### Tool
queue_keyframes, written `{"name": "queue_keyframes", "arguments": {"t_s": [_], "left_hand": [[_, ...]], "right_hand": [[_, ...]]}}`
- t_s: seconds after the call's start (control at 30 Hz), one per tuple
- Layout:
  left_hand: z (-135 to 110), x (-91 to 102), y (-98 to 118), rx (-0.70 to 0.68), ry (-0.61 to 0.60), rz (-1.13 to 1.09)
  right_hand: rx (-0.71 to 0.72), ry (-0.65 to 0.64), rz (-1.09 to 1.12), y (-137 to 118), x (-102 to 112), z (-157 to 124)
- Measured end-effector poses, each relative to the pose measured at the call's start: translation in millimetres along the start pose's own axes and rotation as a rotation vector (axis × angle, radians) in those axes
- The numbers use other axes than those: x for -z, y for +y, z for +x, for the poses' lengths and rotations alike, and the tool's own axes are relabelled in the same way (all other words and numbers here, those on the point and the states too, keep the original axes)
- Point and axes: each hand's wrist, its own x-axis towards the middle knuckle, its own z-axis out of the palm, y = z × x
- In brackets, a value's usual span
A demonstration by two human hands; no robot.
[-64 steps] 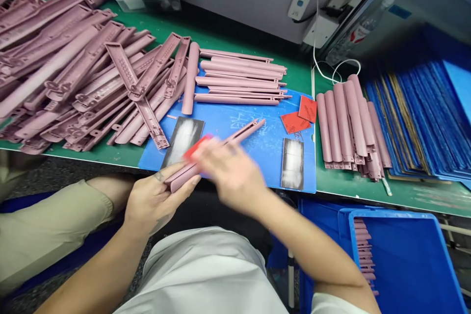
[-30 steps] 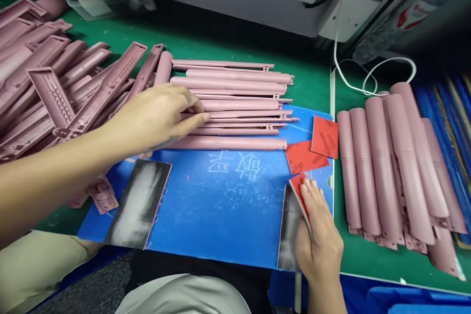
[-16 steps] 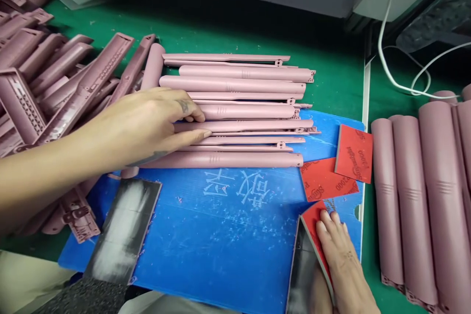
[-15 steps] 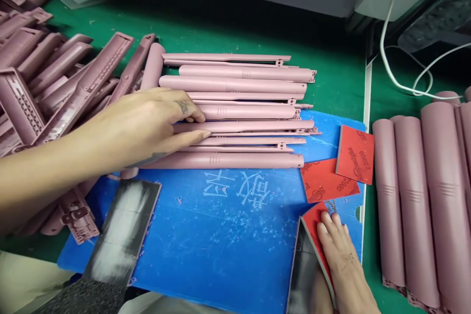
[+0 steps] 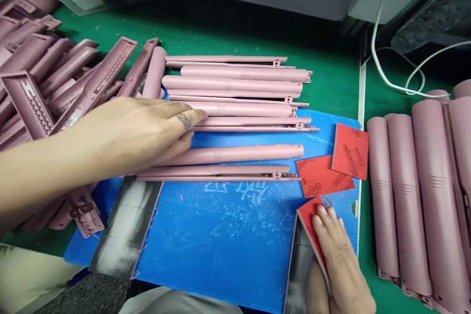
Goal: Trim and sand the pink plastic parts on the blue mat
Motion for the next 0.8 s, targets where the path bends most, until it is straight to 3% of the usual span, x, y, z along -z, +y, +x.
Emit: {"name": "queue_keyframes", "arguments": {"t_s": [0.1,0.23,0.37,0.47,0.53,0.67,0.8], "left_hand": [[-3.8,-0.1,1.8,-0.126,-0.006,0.143],[-7.0,-4.1,4.3,-0.117,0.042,0.216],[-23.1,3.0,10.1,-0.144,0.207,0.164],[-53.3,15.6,22.4,-0.126,0.421,0.113],[-79.1,22.8,36.7,-0.094,0.496,0.072],[-130.9,25.2,75.7,-0.004,0.462,-0.059],[-176.3,10.5,110.0,0.055,0.418,-0.178]], "right_hand": [[0.042,0.027,0.009,3.4,-1.8,1.0],[0.092,0.045,0.014,8.2,-4.1,1.4],[0.095,0.058,0.026,11.9,-6.7,0.2],[0.102,0.080,0.027,13.9,-9.2,-0.4],[0.123,0.098,0.010,15.1,-11.1,-0.6],[0.171,0.112,-0.042,16.0,-13.1,-0.6],[0.187,0.117,-0.077,13.9,-12.3,-0.4]]}}
